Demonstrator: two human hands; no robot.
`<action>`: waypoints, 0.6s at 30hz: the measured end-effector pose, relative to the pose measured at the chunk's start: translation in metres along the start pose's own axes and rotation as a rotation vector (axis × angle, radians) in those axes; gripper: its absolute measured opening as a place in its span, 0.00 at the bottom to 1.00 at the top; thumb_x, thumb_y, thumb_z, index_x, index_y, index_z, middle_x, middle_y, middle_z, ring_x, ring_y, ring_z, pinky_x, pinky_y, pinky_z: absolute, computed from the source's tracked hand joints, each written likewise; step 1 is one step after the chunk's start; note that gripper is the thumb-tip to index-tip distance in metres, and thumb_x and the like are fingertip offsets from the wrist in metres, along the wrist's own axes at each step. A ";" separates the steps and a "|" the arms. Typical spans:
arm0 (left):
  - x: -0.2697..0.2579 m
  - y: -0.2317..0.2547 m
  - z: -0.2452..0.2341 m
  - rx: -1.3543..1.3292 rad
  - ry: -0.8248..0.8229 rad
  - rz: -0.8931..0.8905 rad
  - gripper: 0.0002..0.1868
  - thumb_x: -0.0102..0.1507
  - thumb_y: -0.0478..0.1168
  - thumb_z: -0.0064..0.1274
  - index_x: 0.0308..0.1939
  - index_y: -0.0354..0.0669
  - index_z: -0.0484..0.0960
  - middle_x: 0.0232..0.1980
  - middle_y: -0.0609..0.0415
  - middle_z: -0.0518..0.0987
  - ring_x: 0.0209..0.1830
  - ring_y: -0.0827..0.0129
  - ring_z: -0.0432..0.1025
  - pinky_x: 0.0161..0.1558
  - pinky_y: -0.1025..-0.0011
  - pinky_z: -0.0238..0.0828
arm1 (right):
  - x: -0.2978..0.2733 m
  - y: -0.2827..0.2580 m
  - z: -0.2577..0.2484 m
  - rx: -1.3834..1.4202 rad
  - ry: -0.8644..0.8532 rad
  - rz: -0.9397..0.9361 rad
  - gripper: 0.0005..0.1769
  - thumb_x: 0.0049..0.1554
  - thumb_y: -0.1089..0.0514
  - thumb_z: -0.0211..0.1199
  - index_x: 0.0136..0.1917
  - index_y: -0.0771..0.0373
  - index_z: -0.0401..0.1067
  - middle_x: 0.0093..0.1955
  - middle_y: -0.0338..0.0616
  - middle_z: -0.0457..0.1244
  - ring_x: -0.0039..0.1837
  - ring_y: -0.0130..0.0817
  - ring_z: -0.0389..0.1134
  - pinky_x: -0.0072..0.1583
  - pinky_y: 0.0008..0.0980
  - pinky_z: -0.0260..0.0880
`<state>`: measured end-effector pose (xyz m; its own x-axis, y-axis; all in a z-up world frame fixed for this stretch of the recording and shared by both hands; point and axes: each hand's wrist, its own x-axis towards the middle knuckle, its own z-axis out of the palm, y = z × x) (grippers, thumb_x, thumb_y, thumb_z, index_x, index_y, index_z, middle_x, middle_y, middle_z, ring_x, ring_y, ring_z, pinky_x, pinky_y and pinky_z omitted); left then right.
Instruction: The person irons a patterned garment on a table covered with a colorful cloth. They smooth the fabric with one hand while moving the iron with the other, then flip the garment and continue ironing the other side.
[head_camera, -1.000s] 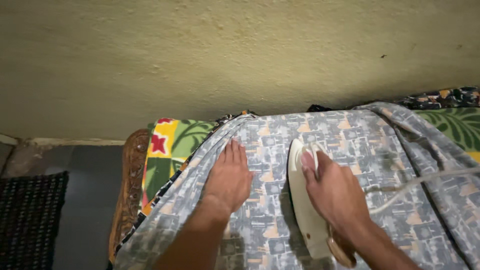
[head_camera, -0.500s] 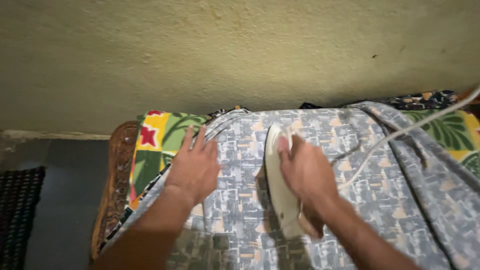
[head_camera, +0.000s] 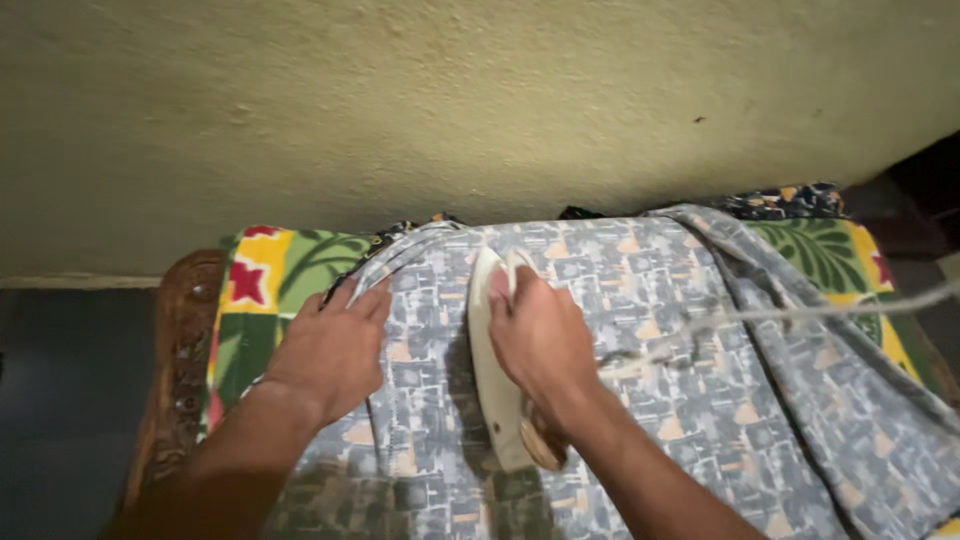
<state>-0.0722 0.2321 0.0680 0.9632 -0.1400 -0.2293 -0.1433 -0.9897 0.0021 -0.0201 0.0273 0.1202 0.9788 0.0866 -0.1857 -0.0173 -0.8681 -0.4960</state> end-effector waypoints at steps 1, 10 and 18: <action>0.000 -0.001 0.000 0.005 -0.015 -0.002 0.36 0.56 0.38 0.48 0.71 0.36 0.65 0.75 0.52 0.64 0.74 0.57 0.59 0.68 0.55 0.57 | 0.007 -0.003 0.003 0.008 0.012 -0.016 0.25 0.65 0.44 0.50 0.50 0.70 0.73 0.44 0.71 0.68 0.51 0.70 0.70 0.55 0.61 0.69; -0.001 -0.004 0.010 0.039 0.099 0.011 0.31 0.62 0.47 0.49 0.69 0.42 0.69 0.74 0.57 0.67 0.70 0.60 0.64 0.64 0.57 0.65 | -0.003 -0.020 0.010 -0.011 -0.022 -0.071 0.23 0.65 0.46 0.50 0.52 0.69 0.72 0.42 0.71 0.68 0.49 0.71 0.71 0.54 0.60 0.71; -0.006 -0.007 0.007 0.033 0.094 0.044 0.13 0.63 0.49 0.52 0.40 0.44 0.85 0.52 0.55 0.80 0.53 0.60 0.75 0.54 0.60 0.73 | -0.060 -0.032 0.005 -0.046 -0.132 0.000 0.19 0.61 0.49 0.56 0.57 0.65 0.70 0.39 0.68 0.68 0.46 0.68 0.72 0.50 0.59 0.72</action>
<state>-0.0789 0.2404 0.0626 0.9727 -0.1875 -0.1369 -0.1923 -0.9811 -0.0222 -0.0798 0.0525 0.1431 0.9433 0.1478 -0.2973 -0.0049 -0.8892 -0.4575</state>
